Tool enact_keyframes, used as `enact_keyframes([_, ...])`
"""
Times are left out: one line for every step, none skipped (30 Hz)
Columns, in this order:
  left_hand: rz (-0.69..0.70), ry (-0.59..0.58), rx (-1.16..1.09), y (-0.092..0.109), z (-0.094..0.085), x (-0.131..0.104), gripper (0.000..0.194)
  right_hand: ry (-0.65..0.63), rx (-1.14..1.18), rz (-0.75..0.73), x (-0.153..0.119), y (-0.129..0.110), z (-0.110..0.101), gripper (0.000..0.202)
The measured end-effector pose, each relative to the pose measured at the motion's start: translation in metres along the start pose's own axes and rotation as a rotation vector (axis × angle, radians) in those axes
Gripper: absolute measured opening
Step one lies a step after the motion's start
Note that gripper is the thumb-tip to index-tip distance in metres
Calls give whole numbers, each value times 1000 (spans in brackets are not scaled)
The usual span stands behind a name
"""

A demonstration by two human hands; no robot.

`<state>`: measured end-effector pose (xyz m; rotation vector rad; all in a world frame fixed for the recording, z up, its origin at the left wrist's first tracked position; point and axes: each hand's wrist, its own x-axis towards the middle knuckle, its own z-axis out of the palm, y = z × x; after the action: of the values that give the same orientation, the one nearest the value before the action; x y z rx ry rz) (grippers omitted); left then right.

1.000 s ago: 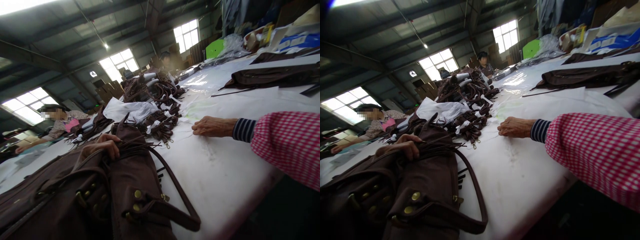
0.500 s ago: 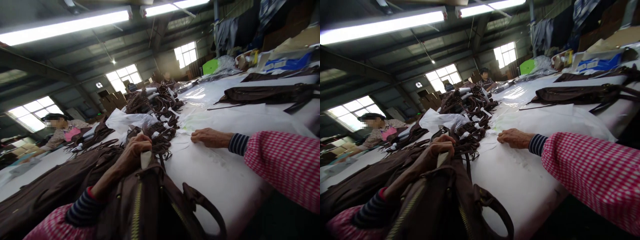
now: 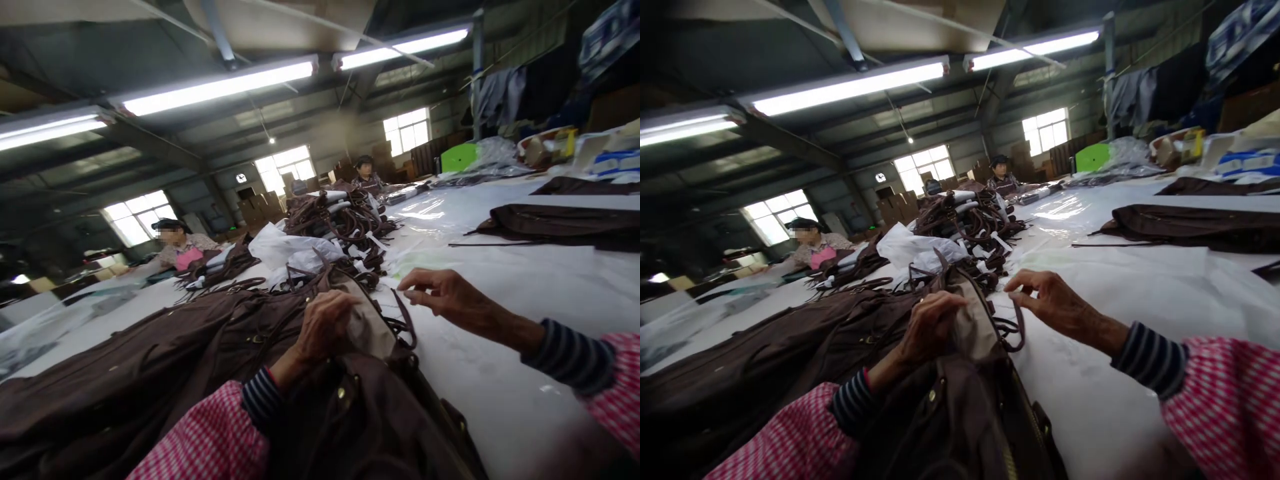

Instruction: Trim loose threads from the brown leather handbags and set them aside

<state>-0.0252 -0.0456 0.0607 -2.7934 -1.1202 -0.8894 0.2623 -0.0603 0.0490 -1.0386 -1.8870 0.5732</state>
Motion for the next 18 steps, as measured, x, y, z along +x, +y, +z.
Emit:
enact_keyframes([-32,41,-2,-2,-10,1,21,-44,62,7,-2,-16,6,26])
enact_keyframes([-43,44,0,-3,-20,2,22,-102,114,12,-5,-32,12,29])
enact_keyframes([-29,8,12,-5,-28,3,24,-176,151,18,-8,-45,18,31])
enact_keyframes([4,-56,40,-7,-35,3,27,-270,173,21,-12,-56,23,32])
enact_keyframes([48,-129,85,-7,-40,2,31,-366,182,23,-15,-63,28,31])
enact_keyframes([97,-198,143,-7,-42,1,34,-446,180,21,-19,-67,33,29])
enact_keyframes([145,-261,205,-6,-43,0,35,-502,167,20,-21,-68,38,27])
enact_keyframes([193,-315,258,-3,-42,-2,32,-533,148,24,-22,-66,42,26])
enact_keyframes([239,-362,295,0,-40,-4,26,-539,131,31,-22,-63,45,25])
enact_keyframes([283,-401,311,3,-38,-5,19,-528,121,42,-21,-58,47,23])
enact_keyframes([320,-438,309,7,-37,-7,13,-520,115,58,-19,-54,49,20])
enact_keyframes([346,-477,292,10,-35,-9,11,-524,109,74,-16,-51,51,16])
enact_keyframes([357,-514,268,14,-35,-10,10,-534,93,79,-13,-49,53,12])
enact_keyframes([353,-538,245,16,-35,-12,9,-537,50,68,-9,-49,56,11])
enact_keyframes([340,-550,226,19,-37,-14,8,-532,-27,43,-5,-50,59,11])
enact_keyframes([322,-552,213,21,-40,-15,9,-520,-125,6,-1,-52,62,12])
enact_keyframes([302,-544,208,23,-44,-15,14,-507,-226,-40,3,-54,67,11])
enact_keyframes([283,-528,208,25,-49,-15,20,-504,-313,-87,6,-55,71,11])
